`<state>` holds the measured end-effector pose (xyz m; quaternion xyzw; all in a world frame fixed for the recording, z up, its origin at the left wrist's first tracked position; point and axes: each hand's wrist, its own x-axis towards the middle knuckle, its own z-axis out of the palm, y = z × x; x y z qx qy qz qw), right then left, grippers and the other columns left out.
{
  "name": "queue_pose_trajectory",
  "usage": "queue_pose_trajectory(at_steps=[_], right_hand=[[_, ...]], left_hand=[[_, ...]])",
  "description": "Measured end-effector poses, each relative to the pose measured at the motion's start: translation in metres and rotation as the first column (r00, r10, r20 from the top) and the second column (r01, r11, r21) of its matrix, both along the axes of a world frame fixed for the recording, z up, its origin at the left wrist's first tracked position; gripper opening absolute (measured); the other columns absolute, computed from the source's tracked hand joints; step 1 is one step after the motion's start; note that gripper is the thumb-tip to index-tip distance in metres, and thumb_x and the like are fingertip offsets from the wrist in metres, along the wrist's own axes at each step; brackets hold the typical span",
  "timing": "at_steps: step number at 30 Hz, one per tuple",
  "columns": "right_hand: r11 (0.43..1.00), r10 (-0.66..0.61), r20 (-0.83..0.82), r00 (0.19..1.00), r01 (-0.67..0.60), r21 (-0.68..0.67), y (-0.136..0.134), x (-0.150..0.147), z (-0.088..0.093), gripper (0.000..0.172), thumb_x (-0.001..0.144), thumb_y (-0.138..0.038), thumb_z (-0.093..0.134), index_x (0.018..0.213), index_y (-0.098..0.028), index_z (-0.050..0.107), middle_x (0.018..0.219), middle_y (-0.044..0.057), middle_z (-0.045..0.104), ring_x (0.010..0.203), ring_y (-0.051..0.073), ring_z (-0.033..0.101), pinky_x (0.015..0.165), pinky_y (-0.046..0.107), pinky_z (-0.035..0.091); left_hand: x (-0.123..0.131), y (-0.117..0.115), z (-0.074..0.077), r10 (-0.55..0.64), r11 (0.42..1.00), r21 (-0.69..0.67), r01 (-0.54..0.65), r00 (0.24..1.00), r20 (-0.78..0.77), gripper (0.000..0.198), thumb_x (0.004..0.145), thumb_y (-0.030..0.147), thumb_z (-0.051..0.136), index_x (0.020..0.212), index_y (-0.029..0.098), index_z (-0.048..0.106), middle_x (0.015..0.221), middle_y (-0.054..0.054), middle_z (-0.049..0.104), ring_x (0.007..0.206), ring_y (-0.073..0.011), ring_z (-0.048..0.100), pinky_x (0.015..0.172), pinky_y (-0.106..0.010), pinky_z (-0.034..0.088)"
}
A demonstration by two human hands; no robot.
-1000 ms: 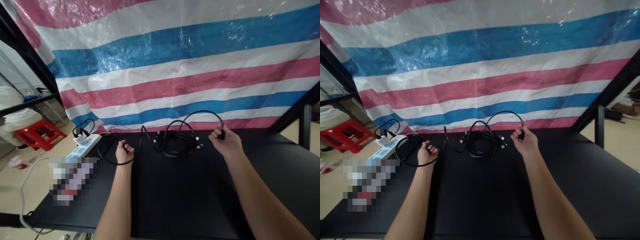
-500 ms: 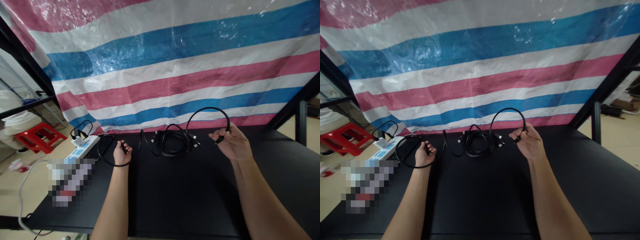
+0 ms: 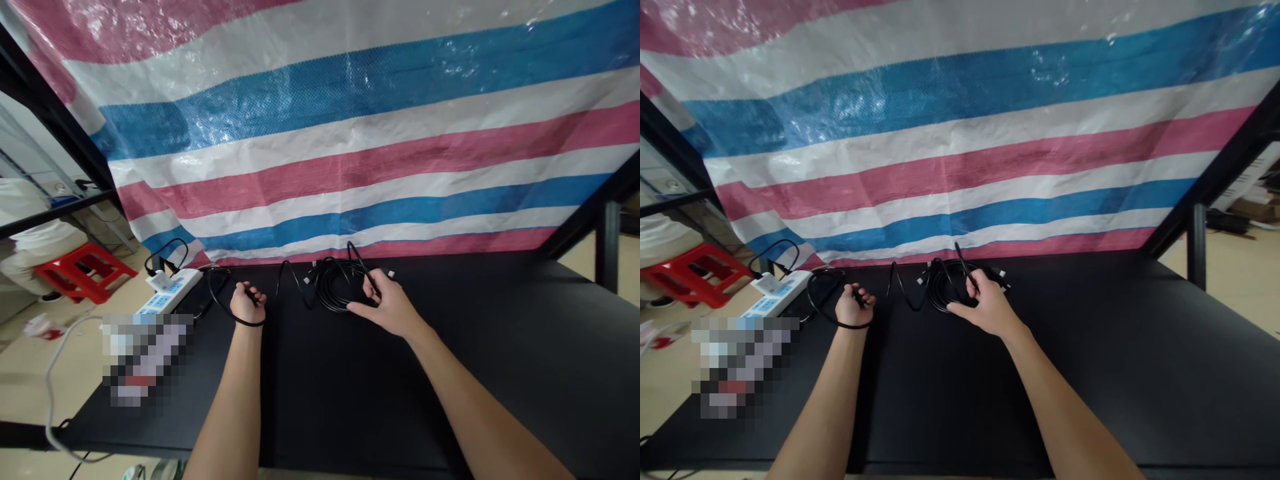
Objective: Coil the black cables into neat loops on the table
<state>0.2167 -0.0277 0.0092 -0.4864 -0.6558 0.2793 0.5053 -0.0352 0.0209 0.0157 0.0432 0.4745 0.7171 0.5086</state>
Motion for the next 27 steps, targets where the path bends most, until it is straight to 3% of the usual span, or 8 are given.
queue_pose_trajectory(at_steps=[3, 6, 10, 15, 19, 21, 24, 27], right_hand=[[0.999, -0.008, 0.144, 0.99, 0.002, 0.042, 0.002, -0.002, -0.005, 0.02, 0.065, -0.037, 0.069, 0.068, -0.024, 0.053, 0.064, -0.002, 0.05, 0.055, 0.014, 0.046, 0.053, 0.029, 0.038], [0.997, -0.001, 0.153, 0.988, -0.01, 0.072, 0.005, -0.001, -0.009, 0.019, 0.074, -0.039, 0.059, 0.064, -0.024, 0.054, 0.069, 0.001, 0.054, 0.057, 0.015, 0.049, 0.056, 0.03, 0.041], [0.982, -0.147, 0.001, 0.989, 0.146, 0.12, 0.007, -0.003, -0.012, 0.029, 0.079, -0.051, 0.052, 0.068, -0.024, 0.05, 0.068, 0.001, 0.055, 0.06, 0.016, 0.05, 0.06, 0.031, 0.042], [0.974, -0.212, -0.269, 0.94, 0.225, 0.019, 0.005, -0.014, -0.01, 0.04, 0.081, -0.064, 0.042, 0.074, -0.025, 0.049, 0.056, -0.002, 0.053, 0.05, 0.014, 0.044, 0.053, 0.029, 0.038], [0.976, -0.211, -0.347, 0.914, 0.213, -0.034, 0.004, -0.021, -0.005, 0.037, 0.075, -0.061, 0.053, 0.075, -0.025, 0.052, 0.049, -0.006, 0.042, 0.047, 0.013, 0.041, 0.05, 0.028, 0.036], [0.974, -0.219, -0.337, 0.916, 0.223, -0.027, 0.003, -0.026, -0.008, 0.04, 0.062, -0.058, 0.068, 0.072, -0.025, 0.047, 0.052, -0.007, 0.043, 0.049, 0.012, 0.041, 0.05, 0.028, 0.036], [0.957, -0.275, -0.234, 0.932, 0.288, 0.02, 0.002, -0.036, -0.015, 0.06, 0.038, -0.05, 0.083, 0.072, -0.026, 0.041, 0.061, -0.007, 0.048, 0.054, 0.013, 0.046, 0.054, 0.029, 0.04], [0.91, -0.4, -0.109, 0.91, 0.408, 0.071, 0.0, -0.045, -0.018, 0.052, 0.044, -0.05, 0.08, 0.071, -0.026, 0.042, 0.067, -0.001, 0.054, 0.061, 0.018, 0.052, 0.06, 0.033, 0.043]], left_hand=[[0.001, -0.001, 0.001, 0.0, 1.0, -0.013, 0.0, 1.0, 0.01, 0.029, 0.095, 0.022, 0.031, 0.067, 0.02, 0.04, 0.046, 0.007, 0.035, 0.034, -0.0062, 0.033, 0.038, -0.016, 0.023], [0.004, -0.004, 0.005, 0.009, 1.0, -0.02, -0.009, 1.0, 0.014, 0.03, 0.095, 0.021, 0.03, 0.067, 0.019, 0.04, 0.046, 0.007, 0.035, 0.034, -0.006, 0.032, 0.038, -0.016, 0.022], [0.012, -0.006, 0.01, 0.016, 1.0, -0.006, -0.016, 1.0, 0.009, 0.031, 0.095, 0.021, 0.029, 0.066, 0.019, 0.04, 0.045, 0.007, 0.036, 0.034, -0.0056, 0.032, 0.038, -0.016, 0.023], [0.027, -0.01, 0.013, -0.04, 0.998, 0.051, 0.042, 0.999, -0.031, 0.029, 0.094, 0.022, 0.034, 0.066, 0.019, 0.041, 0.043, 0.007, 0.037, 0.033, -0.0058, 0.033, 0.037, -0.016, 0.021], [0.043, -0.015, 0.009, -0.145, 0.974, 0.156, 0.164, 0.981, -0.129, 0.024, 0.089, 0.027, 0.046, 0.067, 0.019, 0.045, 0.043, 0.006, 0.041, 0.034, -0.0065, 0.036, 0.037, -0.016, 0.023], [0.051, -0.017, 0.006, -0.184, 0.957, 0.194, 0.216, 0.968, -0.17, 0.023, 0.086, 0.031, 0.053, 0.067, 0.019, 0.046, 0.043, 0.006, 0.043, 0.034, -0.0062, 0.037, 0.038, -0.016, 0.025], [0.061, -0.02, 0.003, -0.19, 0.953, 0.197, 0.228, 0.962, -0.197, 0.026, 0.082, 0.034, 0.059, 0.066, 0.019, 0.046, 0.041, 0.007, 0.044, 0.033, -0.0053, 0.036, 0.038, -0.016, 0.026], [0.066, -0.021, 0.003, -0.181, 0.956, 0.189, 0.226, 0.957, -0.226, 0.028, 0.077, 0.037, 0.063, 0.065, 0.018, 0.047, 0.041, 0.006, 0.046, 0.033, -0.0057, 0.037, 0.037, -0.016, 0.026]])
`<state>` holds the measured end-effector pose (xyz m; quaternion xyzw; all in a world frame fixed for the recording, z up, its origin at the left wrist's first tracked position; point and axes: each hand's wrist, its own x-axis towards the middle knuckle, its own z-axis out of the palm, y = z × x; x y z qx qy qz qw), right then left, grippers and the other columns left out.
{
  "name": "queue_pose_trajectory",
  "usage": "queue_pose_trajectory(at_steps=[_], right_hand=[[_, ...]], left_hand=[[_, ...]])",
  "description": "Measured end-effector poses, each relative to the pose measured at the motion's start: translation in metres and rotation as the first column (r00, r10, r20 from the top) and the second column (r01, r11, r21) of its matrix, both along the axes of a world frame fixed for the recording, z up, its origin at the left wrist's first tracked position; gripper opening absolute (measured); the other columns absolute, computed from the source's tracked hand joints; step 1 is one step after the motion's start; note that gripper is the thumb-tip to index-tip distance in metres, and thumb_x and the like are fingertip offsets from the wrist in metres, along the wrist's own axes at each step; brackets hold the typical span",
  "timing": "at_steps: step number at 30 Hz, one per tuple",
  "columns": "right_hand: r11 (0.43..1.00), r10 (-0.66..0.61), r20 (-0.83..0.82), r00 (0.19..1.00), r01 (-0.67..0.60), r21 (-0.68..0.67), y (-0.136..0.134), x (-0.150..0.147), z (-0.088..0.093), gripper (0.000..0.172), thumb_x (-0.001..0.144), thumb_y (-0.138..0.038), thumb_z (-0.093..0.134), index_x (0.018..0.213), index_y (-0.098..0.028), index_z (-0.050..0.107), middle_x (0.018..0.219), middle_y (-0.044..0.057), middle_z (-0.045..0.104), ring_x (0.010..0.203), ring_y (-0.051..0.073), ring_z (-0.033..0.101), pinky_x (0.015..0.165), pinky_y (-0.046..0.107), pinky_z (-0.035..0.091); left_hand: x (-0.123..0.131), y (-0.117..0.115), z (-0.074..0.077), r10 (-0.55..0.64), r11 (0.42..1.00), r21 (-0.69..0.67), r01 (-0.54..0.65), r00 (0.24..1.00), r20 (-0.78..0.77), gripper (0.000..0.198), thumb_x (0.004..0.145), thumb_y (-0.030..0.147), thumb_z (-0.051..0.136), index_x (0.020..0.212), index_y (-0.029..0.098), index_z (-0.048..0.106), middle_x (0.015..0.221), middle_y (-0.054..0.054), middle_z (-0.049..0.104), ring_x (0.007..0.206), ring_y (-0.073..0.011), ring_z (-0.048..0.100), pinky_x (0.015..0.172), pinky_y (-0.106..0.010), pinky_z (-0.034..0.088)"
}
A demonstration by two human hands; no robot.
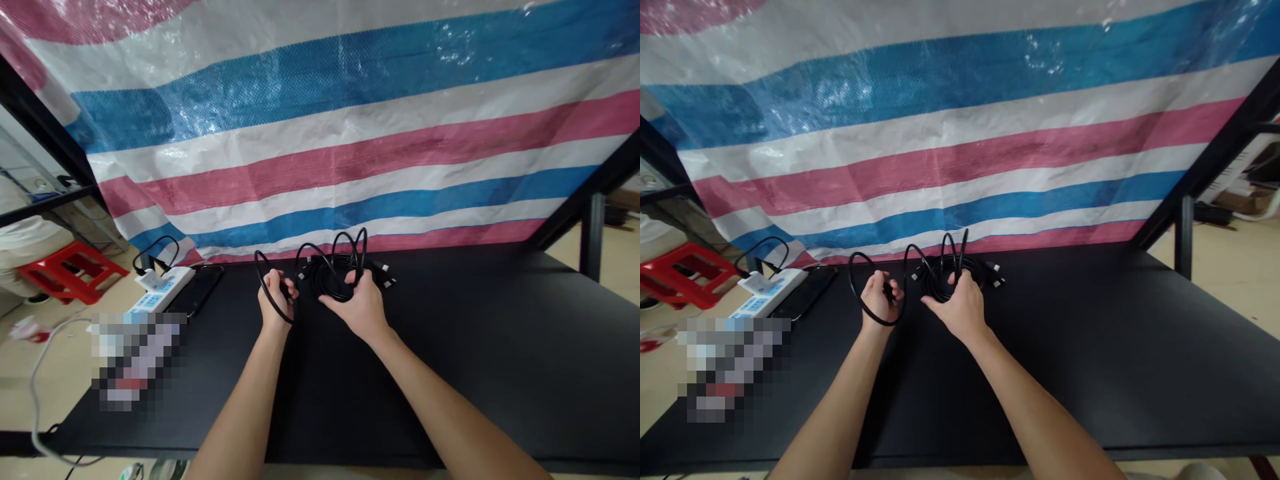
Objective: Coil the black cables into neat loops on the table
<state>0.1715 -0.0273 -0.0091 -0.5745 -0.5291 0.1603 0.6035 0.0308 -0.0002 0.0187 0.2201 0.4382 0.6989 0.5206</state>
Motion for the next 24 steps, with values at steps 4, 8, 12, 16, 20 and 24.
queue_pose_trajectory(at_steps=[4, 8, 12, 16, 20, 24], right_hand=[[0.999, -0.037, -0.074, 0.997, 0.035, -0.025, 0.002, 0.006, 0.008, 0.035, 0.064, -0.052, 0.064, 0.059, -0.025, 0.042, 0.056, 0.0, 0.054, 0.053, 0.016, 0.049, 0.058, 0.033, 0.041], [0.991, 0.016, -0.352, 0.936, -0.061, -0.115, 0.009, 0.023, 0.014, 0.044, 0.066, -0.066, 0.057, 0.056, -0.024, 0.046, 0.047, -0.001, 0.047, 0.045, 0.013, 0.041, 0.045, 0.027, 0.032], [0.986, 0.105, -0.487, 0.867, -0.154, -0.06, 0.014, 0.026, 0.013, 0.055, 0.066, -0.077, 0.049, 0.053, -0.025, 0.04, 0.044, -0.003, 0.04, 0.042, 0.01, 0.032, 0.04, 0.026, 0.023], [0.98, 0.198, -0.393, 0.898, -0.196, 0.044, 0.008, 0.015, 0.009, 0.055, 0.054, -0.072, 0.065, 0.055, -0.025, 0.036, 0.048, -0.005, 0.042, 0.047, 0.011, 0.037, 0.047, 0.026, 0.034], [0.978, 0.203, -0.279, 0.939, -0.208, 0.01, 0.001, 0.004, 0.005, 0.046, 0.053, -0.05, 0.075, 0.057, -0.024, 0.038, 0.051, -0.007, 0.043, 0.049, 0.01, 0.039, 0.052, 0.028, 0.038], [0.993, 0.113, -0.415, 0.903, -0.116, 0.018, 0.004, 0.012, 0.009, 0.043, 0.059, -0.047, 0.071, 0.053, -0.024, 0.035, 0.045, -0.008, 0.036, 0.045, 0.009, 0.033, 0.047, 0.027, 0.032]], left_hand=[[-0.007, 0.002, -0.001, 0.047, 0.997, -0.054, -0.051, 0.997, -0.064, 0.027, 0.072, 0.036, 0.065, 0.06, 0.017, 0.049, 0.045, 0.002, 0.054, 0.037, -0.0085, 0.046, 0.039, -0.018, 0.032], [-0.018, 0.006, -0.007, 0.081, 0.989, -0.107, -0.102, 0.979, -0.187, 0.023, 0.065, 0.028, 0.068, 0.052, 0.014, 0.055, 0.048, -0.001, 0.055, 0.041, -0.0093, 0.049, 0.04, -0.019, 0.032], [-0.015, 0.006, -0.016, 0.078, 0.988, -0.098, -0.116, 0.941, -0.328, 0.021, 0.061, 0.028, 0.071, 0.05, 0.013, 0.06, 0.041, 0.003, 0.046, 0.037, -0.0084, 0.041, 0.038, -0.021, 0.026], [0.0, -0.004, -0.02, 0.074, 0.982, -0.112, -0.15, 0.86, -0.505, 0.024, 0.067, 0.031, 0.068, 0.049, 0.016, 0.061, 0.039, 0.003, 0.044, 0.034, -0.0088, 0.036, 0.038, -0.023, 0.023], [0.01, -0.012, -0.019, 0.078, 0.99, -0.039, -0.133, 0.766, -0.638, 0.032, 0.071, 0.031, 0.065, 0.043, 0.018, 0.056, 0.035, 0.003, 0.039, 0.036, -0.0098, 0.036, 0.041, -0.023, 0.025], [0.01, -0.01, -0.019, -0.003, 1.0, -0.02, -0.009, 0.859, -0.511, 0.017, 0.067, 0.022, 0.065, 0.052, 0.017, 0.058, 0.039, 0.005, 0.043, 0.036, -0.0088, 0.038, 0.04, -0.021, 0.027]])
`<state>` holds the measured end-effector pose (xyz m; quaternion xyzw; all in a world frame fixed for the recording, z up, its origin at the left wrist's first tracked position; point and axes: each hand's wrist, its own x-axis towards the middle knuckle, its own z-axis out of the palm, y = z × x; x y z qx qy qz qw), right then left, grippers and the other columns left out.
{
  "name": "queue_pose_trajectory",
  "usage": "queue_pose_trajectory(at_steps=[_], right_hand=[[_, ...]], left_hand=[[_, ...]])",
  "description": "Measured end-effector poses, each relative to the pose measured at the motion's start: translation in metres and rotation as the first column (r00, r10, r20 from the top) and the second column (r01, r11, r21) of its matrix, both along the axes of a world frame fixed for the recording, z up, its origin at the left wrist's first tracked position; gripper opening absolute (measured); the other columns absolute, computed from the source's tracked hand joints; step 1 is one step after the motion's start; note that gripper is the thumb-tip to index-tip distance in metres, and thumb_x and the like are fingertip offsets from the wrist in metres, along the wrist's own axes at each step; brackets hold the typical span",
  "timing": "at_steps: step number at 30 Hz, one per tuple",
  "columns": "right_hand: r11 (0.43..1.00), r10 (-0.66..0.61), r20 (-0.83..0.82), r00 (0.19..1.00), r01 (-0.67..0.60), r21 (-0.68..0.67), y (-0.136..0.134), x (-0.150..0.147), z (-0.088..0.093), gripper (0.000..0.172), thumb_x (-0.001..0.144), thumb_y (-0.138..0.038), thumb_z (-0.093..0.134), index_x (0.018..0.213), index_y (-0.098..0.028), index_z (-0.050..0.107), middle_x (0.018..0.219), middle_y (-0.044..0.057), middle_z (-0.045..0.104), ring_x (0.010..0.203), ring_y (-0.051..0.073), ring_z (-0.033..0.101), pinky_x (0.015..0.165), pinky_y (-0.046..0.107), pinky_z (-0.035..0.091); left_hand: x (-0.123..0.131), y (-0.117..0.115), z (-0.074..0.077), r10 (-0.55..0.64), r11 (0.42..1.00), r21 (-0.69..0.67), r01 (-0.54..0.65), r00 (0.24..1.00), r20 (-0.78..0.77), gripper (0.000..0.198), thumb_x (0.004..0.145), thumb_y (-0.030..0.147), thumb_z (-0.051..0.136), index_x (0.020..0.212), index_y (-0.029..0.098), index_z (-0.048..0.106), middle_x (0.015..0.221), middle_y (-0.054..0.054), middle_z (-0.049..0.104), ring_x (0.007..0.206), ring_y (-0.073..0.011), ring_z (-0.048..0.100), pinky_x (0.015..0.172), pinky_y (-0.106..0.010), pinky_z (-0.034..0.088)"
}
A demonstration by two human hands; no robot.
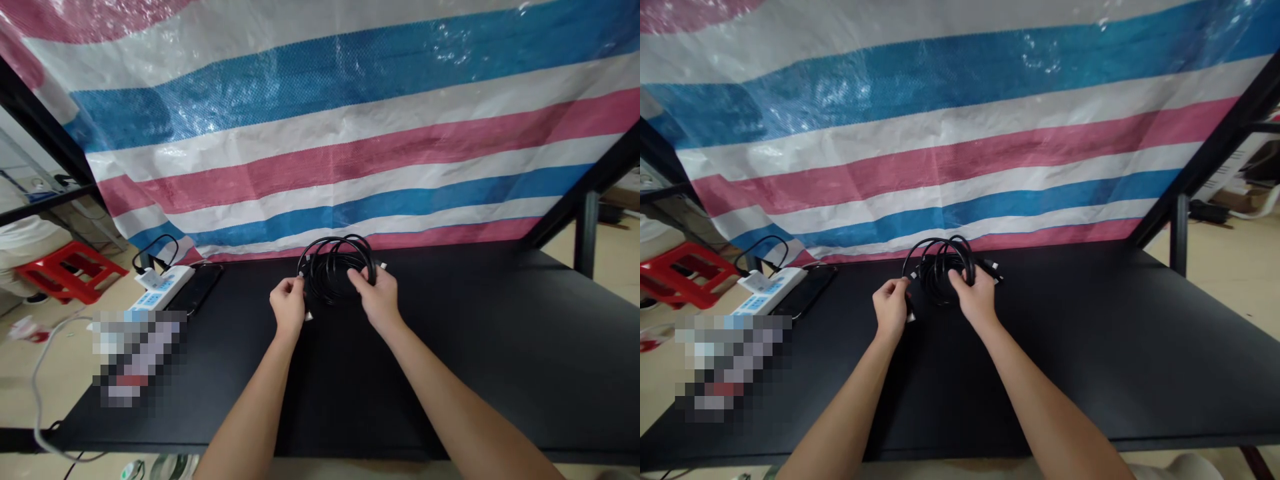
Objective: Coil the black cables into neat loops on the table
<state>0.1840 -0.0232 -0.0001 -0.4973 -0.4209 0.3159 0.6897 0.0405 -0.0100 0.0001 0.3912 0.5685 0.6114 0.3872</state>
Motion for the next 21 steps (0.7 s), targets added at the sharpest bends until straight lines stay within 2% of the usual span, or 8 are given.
queue_pose_trajectory(at_steps=[2, 6, 8, 10, 13, 16, 18, 21], right_hand=[[0.999, 0.049, -0.159, 0.986, -0.048, 0.01, 0.002, 0.009, 0.005, 0.045, 0.057, -0.048, 0.073, 0.052, -0.024, 0.035, 0.042, -0.009, 0.029, 0.041, 0.008, 0.028, 0.044, 0.026, 0.028], [0.936, 0.352, -0.333, 0.875, -0.333, 0.113, -0.001, 0.018, 0.015, 0.057, 0.057, -0.052, 0.074, 0.047, -0.024, 0.027, 0.036, -0.011, 0.019, 0.036, 0.006, 0.018, 0.041, 0.025, 0.025], [0.884, 0.465, -0.339, 0.817, -0.446, 0.14, -0.003, 0.017, 0.017, 0.063, 0.059, -0.057, 0.072, 0.045, -0.023, 0.021, 0.035, -0.011, 0.017, 0.035, 0.006, 0.017, 0.04, 0.025, 0.025], [0.862, 0.503, -0.321, 0.802, -0.491, 0.124, -0.004, 0.013, 0.015, 0.064, 0.06, -0.062, 0.069, 0.044, -0.023, 0.02, 0.035, -0.01, 0.017, 0.035, 0.006, 0.019, 0.039, 0.025, 0.027], [0.94, 0.332, -0.225, 0.916, -0.342, -0.006, -0.002, 0.006, 0.008, 0.059, 0.06, -0.067, 0.066, 0.043, -0.024, 0.029, 0.034, -0.008, 0.028, 0.034, 0.007, 0.026, 0.039, 0.025, 0.029], [0.99, 0.097, 0.037, 0.995, -0.093, -0.106, -0.001, -0.001, 0.001, 0.051, 0.065, -0.066, 0.061, 0.045, -0.023, 0.042, 0.037, -0.004, 0.042, 0.036, 0.009, 0.036, 0.041, 0.026, 0.033], [0.997, 0.021, 0.205, 0.979, -0.006, -0.074, -0.003, -0.006, -0.002, 0.045, 0.07, -0.063, 0.057, 0.051, -0.023, 0.048, 0.042, -0.003, 0.049, 0.041, 0.013, 0.046, 0.047, 0.027, 0.04], [0.998, -0.052, 0.351, 0.935, 0.059, -0.009, -0.007, -0.012, -0.006, 0.038, 0.074, -0.06, 0.051, 0.066, -0.023, 0.052, 0.048, -0.001, 0.057, 0.049, 0.017, 0.056, 0.055, 0.029, 0.045]], left_hand=[[0.0, 0.001, -0.001, -0.129, 0.991, 0.004, 0.13, 0.982, 0.134, 0.007, 0.063, 0.018, 0.066, 0.069, 0.018, 0.064, 0.039, 0.007, 0.043, 0.033, -0.0085, 0.038, 0.038, -0.02, 0.027], [0.009, -0.004, -0.004, -0.377, 0.917, -0.014, 0.398, 0.879, 0.292, 0.04, 0.062, 0.031, 0.073, 0.099, 0.016, 0.063, 0.036, 0.011, 0.039, 0.027, -0.0084, 0.033, 0.033, -0.021, 0.024], [0.014, -0.008, -0.004, -0.455, 0.869, -0.049, 0.492, 0.834, 0.312, 0.05, 0.06, 0.042, 0.076, 0.101, 0.015, 0.063, 0.037, 0.01, 0.04, 0.026, -0.0085, 0.034, 0.032, -0.021, 0.023], [0.016, -0.01, -0.004, -0.485, 0.851, -0.064, 0.522, 0.826, 0.288, 0.048, 0.058, 0.051, 0.076, 0.089, 0.015, 0.065, 0.038, 0.008, 0.043, 0.027, -0.008, 0.035, 0.032, -0.022, 0.023], [0.013, -0.007, -0.004, -0.397, 0.911, -0.033, 0.411, 0.896, 0.197, 0.042, 0.061, 0.054, 0.071, 0.056, 0.016, 0.056, 0.039, 0.006, 0.043, 0.031, -0.0062, 0.037, 0.035, -0.021, 0.025], [0.007, -0.002, -0.002, -0.243, 0.97, 0.025, 0.243, 0.952, 0.183, 0.042, 0.062, 0.045, 0.07, 0.044, 0.017, 0.044, 0.041, 0.005, 0.043, 0.039, -0.0054, 0.04, 0.041, -0.019, 0.031], [0.006, 0.0, 0.002, -0.214, 0.975, 0.012, 0.22, 0.931, 0.295, 0.039, 0.062, 0.041, 0.07, 0.046, 0.018, 0.043, 0.045, 0.004, 0.049, 0.044, -0.0066, 0.046, 0.044, -0.019, 0.035], [0.006, -0.002, 0.007, -0.255, 0.955, 0.006, 0.296, 0.811, 0.527, 0.039, 0.062, 0.039, 0.073, 0.053, 0.019, 0.041, 0.046, 0.006, 0.046, 0.041, -0.0064, 0.045, 0.042, -0.019, 0.036]])
